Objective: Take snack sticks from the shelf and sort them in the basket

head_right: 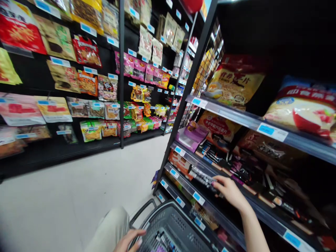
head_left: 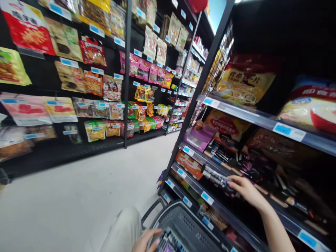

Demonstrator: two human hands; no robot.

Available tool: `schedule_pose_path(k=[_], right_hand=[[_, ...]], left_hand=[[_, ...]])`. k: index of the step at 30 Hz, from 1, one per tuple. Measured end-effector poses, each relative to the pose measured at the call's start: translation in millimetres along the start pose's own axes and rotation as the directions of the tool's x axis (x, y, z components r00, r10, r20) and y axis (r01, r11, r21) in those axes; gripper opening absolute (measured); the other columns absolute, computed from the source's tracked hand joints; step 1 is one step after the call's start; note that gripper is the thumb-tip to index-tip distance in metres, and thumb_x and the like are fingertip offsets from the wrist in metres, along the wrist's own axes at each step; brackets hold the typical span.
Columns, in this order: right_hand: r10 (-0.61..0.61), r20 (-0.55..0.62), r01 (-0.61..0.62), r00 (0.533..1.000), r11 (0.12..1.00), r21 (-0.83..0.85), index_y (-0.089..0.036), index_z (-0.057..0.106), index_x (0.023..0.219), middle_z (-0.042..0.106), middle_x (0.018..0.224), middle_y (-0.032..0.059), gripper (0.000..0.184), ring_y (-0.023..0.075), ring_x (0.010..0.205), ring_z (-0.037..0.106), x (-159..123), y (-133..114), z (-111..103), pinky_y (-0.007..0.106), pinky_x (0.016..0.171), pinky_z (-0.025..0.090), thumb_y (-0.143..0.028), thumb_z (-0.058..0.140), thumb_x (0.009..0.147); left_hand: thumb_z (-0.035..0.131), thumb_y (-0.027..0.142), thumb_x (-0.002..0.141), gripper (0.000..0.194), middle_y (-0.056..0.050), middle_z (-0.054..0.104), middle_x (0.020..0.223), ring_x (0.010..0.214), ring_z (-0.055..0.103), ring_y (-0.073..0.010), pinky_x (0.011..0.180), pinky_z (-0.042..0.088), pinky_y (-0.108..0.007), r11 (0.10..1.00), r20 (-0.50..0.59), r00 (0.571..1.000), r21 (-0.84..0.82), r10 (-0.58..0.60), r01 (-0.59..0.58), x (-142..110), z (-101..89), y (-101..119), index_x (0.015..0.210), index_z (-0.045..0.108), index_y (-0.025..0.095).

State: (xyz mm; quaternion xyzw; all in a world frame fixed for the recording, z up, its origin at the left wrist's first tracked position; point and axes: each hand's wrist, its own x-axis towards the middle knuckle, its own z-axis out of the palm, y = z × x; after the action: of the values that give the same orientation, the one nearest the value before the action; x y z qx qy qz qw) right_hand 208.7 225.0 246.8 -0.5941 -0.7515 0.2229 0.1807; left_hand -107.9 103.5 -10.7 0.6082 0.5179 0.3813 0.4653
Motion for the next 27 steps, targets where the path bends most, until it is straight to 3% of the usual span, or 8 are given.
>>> schedule_pose_path(k=[3,5,8,11,14,16,18,27], right_hand=[[0.039,0.257,-0.134,0.966,0.922,0.363,-0.018,0.057,0.098,0.06,0.075,0.0024,0.036,0.0146,0.059,0.054,-58,-5,69,0.024,0.05,0.044,-0.04,0.049,0.07],[0.039,0.396,-0.245,0.917,0.84,0.483,-0.018,0.057,0.097,0.059,0.07,0.0016,0.036,0.0141,0.057,0.053,-91,1,117,0.024,0.048,0.043,-0.04,0.051,0.069],[0.085,0.412,-0.332,0.907,0.744,0.58,-0.017,0.059,0.091,0.058,0.067,0.0011,0.033,0.0146,0.058,0.054,-132,25,184,0.024,0.049,0.044,-0.038,0.056,0.066],[0.286,0.29,-0.405,0.914,0.581,0.706,-0.017,0.059,0.084,0.059,0.074,0.0028,0.031,0.0171,0.065,0.055,-170,54,241,0.025,0.052,0.046,-0.039,0.06,0.062],[0.543,0.253,-0.458,0.801,0.283,0.843,-0.018,0.056,0.078,0.058,0.075,0.0018,0.031,0.0162,0.058,0.057,-201,73,281,0.027,0.049,0.047,-0.041,0.062,0.058],[0.611,0.306,-0.475,0.73,0.131,0.87,-0.019,0.054,0.075,0.058,0.069,-0.0001,0.031,0.0141,0.049,0.055,-214,79,294,0.025,0.043,0.045,-0.041,0.065,0.055],[0.595,0.339,-0.474,0.729,0.081,0.877,-0.019,0.053,0.072,0.057,0.065,-0.0014,0.029,0.0127,0.045,0.054,-220,82,297,0.023,0.04,0.042,-0.039,0.066,0.055],[0.62,0.132,-0.267,0.773,0.13,0.955,-0.018,0.053,0.068,0.055,0.053,-0.0061,0.026,0.008,0.039,0.049,-217,86,287,0.019,0.038,0.036,-0.034,0.068,0.054]], left_hand=[[0.036,0.048,0.076,0.044,-0.01,0.054,0.104,0.093,0.051,-0.0216,0.079,0.042,-0.04,0.808,0.207,0.978,-0.571,-0.031,0.147,2,12.4,27,0.109,0.046,0.021],[0.04,0.051,0.072,0.053,-0.013,0.052,0.104,0.087,0.054,-0.0241,0.064,0.048,-0.04,0.638,0.361,0.932,-0.725,0.031,0.26,2,21.5,37,0.115,0.039,0.02],[0.057,0.038,0.064,0.052,-0.011,0.055,0.09,0.067,0.06,-0.0225,0.049,0.049,-0.033,0.664,0.574,0.818,-0.599,-0.033,0.447,-2,36.8,30,0.11,0.044,0.016],[0.06,0.033,0.062,0.042,-0.007,0.056,0.079,0.06,0.061,-0.0215,0.046,0.048,-0.03,0.715,0.574,0.799,-0.482,-0.178,0.505,-11,53.4,7,0.098,0.052,0.014],[0.06,0.033,0.062,0.038,-0.005,0.057,0.072,0.059,0.061,-0.0202,0.049,0.049,-0.029,0.763,0.557,0.803,-0.42,-0.212,0.492,-18,68.0,-10,0.093,0.054,0.012],[0.059,0.034,0.062,0.037,-0.005,0.058,0.075,0.057,0.06,-0.0184,0.051,0.049,-0.029,0.798,0.545,0.818,-0.404,-0.184,0.448,-19,75.6,-15,0.091,0.055,0.011],[0.059,0.035,0.062,0.038,-0.006,0.058,0.078,0.055,0.06,-0.0175,0.053,0.049,-0.031,0.811,0.528,0.834,-0.412,-0.16,0.416,-19,81.4,-16,0.091,0.056,0.011],[0.067,0.03,0.054,0.045,-0.005,0.061,0.073,0.063,0.061,-0.0198,0.061,0.048,-0.037,0.79,0.57,0.806,-0.417,-0.159,0.45,-25,84.7,-10,0.093,0.054,0.012]])
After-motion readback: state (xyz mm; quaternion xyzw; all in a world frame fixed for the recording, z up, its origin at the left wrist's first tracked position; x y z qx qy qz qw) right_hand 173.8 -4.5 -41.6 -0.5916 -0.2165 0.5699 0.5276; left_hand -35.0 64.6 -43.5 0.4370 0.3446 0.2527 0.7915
